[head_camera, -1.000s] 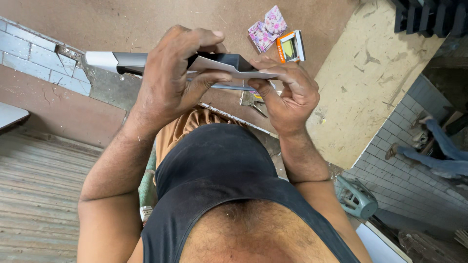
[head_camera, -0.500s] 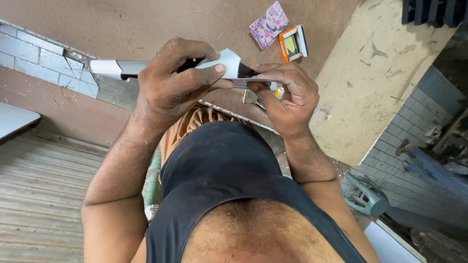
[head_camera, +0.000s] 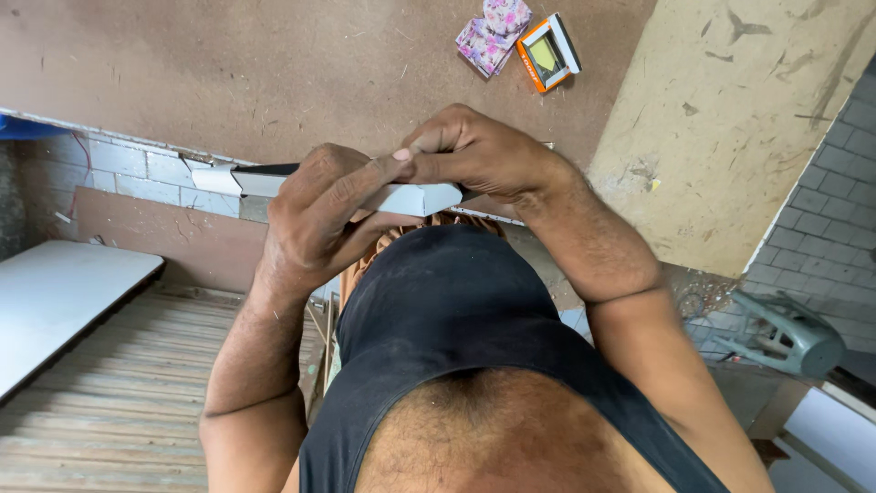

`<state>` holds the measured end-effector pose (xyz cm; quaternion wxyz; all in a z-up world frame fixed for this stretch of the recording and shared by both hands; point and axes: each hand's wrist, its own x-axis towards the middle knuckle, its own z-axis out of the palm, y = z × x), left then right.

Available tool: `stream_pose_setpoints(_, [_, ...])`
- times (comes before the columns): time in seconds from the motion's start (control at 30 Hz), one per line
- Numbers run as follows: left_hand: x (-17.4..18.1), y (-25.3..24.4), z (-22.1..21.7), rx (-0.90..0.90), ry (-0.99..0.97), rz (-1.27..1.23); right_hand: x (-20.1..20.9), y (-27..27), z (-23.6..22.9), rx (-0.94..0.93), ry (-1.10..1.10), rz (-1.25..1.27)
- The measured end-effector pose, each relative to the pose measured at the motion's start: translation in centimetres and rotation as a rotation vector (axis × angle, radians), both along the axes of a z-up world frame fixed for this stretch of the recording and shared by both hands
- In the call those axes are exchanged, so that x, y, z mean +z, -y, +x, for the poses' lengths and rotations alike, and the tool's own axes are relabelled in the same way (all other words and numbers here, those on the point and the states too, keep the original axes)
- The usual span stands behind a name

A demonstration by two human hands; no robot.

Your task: The person repeatedly trims excess white backing paper from the edges of framed pictures using a utility knife. They handle multiple frames one at a time, cut along the edges, peel off the trimmed paper, and place the finished frames aside.

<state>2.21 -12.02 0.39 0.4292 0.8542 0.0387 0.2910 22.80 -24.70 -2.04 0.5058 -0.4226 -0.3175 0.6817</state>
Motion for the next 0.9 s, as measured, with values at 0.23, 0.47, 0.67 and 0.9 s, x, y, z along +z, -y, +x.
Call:
stream_pose_setpoints(0.23, [1.0,-1.6,1.0,-0.015,-0.203,-0.016,-3.8,1.4,-0.9,-0.379,0.795,0.094])
stream_pose_setpoints(0.47, [-5.8,-1.1,1.0,0.124,-0.243,0.26,-12.0,9.6,0.8,-0.375,1.663,-0.123])
stream_pose_setpoints(0.67, [-19.6,4.8,4.4,0.149,-0.497,0.204,-17.0,14.7,-0.6,-0.127,1.751,-0.323])
stream_pose_setpoints(0.9, [-27.0,6.3,4.4,0.142,-0.48,0.283,-18.4,13.8,1.4,0.12,1.489,-0.497])
